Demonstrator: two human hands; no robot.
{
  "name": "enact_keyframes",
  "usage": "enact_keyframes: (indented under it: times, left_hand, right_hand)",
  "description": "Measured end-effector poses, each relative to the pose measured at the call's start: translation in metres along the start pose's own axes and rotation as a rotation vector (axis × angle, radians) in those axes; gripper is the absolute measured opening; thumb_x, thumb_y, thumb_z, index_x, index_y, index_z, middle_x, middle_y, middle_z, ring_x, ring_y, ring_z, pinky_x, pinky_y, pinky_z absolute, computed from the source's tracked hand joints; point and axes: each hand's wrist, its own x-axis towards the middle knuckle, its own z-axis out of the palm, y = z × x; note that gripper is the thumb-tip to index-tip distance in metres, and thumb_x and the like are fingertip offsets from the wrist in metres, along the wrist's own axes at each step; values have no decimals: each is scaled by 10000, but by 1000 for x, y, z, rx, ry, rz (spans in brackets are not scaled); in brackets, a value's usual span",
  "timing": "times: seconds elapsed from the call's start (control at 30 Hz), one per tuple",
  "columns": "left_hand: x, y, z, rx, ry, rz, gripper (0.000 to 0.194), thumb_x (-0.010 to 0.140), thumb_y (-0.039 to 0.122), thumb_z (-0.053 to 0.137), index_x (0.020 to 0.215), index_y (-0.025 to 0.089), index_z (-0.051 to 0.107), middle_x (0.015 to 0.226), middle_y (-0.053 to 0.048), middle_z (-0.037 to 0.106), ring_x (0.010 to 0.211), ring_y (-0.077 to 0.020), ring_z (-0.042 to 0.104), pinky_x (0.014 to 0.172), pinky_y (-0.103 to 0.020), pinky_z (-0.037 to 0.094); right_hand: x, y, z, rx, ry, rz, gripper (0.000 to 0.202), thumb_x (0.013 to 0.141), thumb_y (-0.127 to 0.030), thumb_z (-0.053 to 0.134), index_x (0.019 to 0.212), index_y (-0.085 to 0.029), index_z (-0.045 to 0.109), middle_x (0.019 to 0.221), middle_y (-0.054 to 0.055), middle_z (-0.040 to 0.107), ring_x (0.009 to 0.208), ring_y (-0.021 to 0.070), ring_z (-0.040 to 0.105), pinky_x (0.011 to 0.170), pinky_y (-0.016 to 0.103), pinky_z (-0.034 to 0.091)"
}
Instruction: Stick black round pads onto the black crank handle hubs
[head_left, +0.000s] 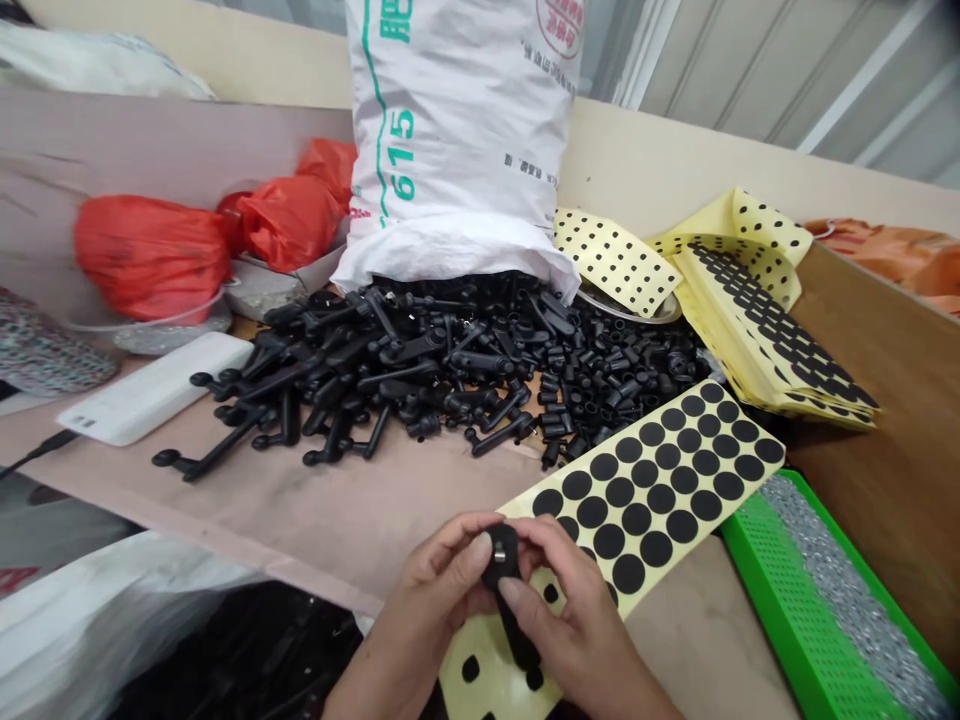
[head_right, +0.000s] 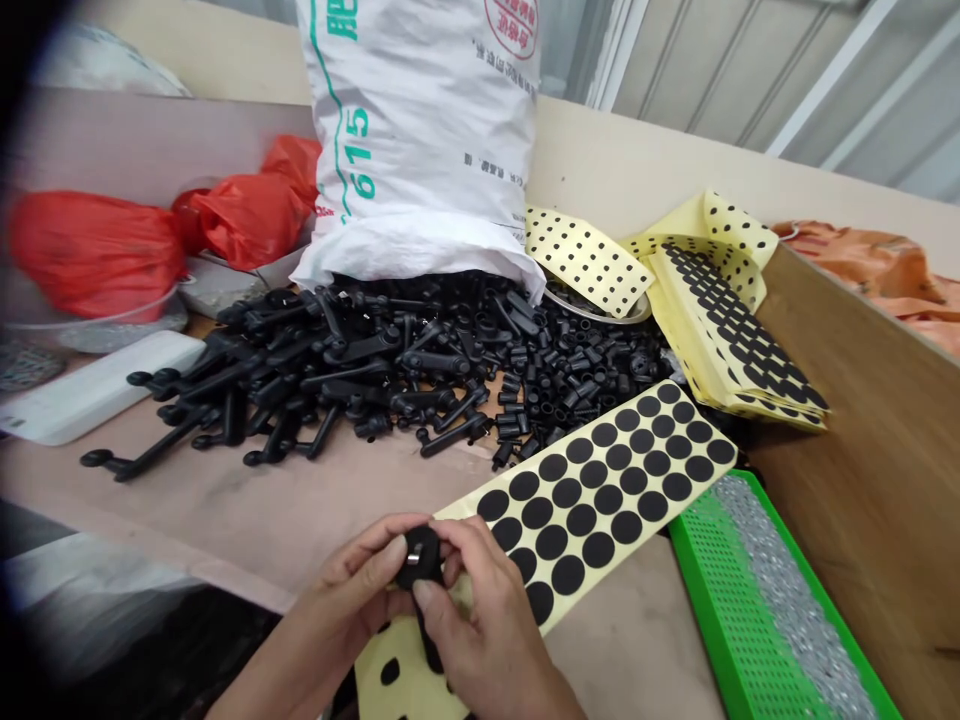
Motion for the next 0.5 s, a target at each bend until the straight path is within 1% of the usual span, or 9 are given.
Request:
enact_keyframes:
  times: [0.1, 0.2, 0.27, 0.33, 0.43, 0.5]
  left_hand:
    - [-1, 0, -4, 39, 2, -24, 209, 824, 242, 595, 1021, 190, 638, 984, -69, 675, 891, -198, 619, 769, -292, 492]
    - [-2, -2, -4, 45, 4, -48, 330, 777, 205, 636, 1105, 224, 603, 1052, -62, 662, 962, -218, 609, 835, -314, 467]
    - [-3, -2, -4, 85, 32, -28, 326, 758, 195, 648, 1079, 239, 610, 1032, -44, 669, 925, -196, 615, 812, -280, 463]
    - [-3, 0, -3, 168, 52, 19, 274, 746, 184, 648, 1016, 229, 634, 963, -29, 681, 870, -172, 613, 761, -238, 462]
    - [-2, 8, -4, 330, 38, 44, 219, 727, 213, 655, 946, 204, 658, 824, -21, 673, 790, -170, 603, 678, -219, 457]
    - [1, 13, -5, 416, 25, 43, 187, 712, 255, 673, 889, 197, 653, 768, -12, 647, 678, -148, 579, 590, -208, 436]
  right_hand:
    - [2, 2, -2, 49, -3, 51, 346, 795, -138, 531, 1125, -240, 547, 969, 33, 556, 845, 168, 552, 768, 268, 456]
    - [3, 4, -2, 150, 4, 126, 291, 806, -192, 537, 1092, -232, 573, 939, 39, 565, 819, 172, 559, 744, 282, 470]
    - [2, 5, -2, 236, -6, 167, 282, 821, -236, 540, 1102, -233, 566, 931, 43, 581, 814, 175, 566, 745, 294, 473]
    - [2, 5, -3, 329, -29, 189, 273, 833, -274, 539, 1102, -231, 561, 921, 45, 596, 815, 177, 571, 756, 304, 472]
    - [2, 5, -7, 410, -37, 228, 234, 814, -320, 577, 1022, -214, 594, 865, 33, 590, 796, 167, 561, 736, 285, 461]
    - [3, 4, -10, 440, -23, 283, 226, 793, -341, 609, 978, -211, 608, 833, 20, 575, 780, 155, 545, 705, 259, 447]
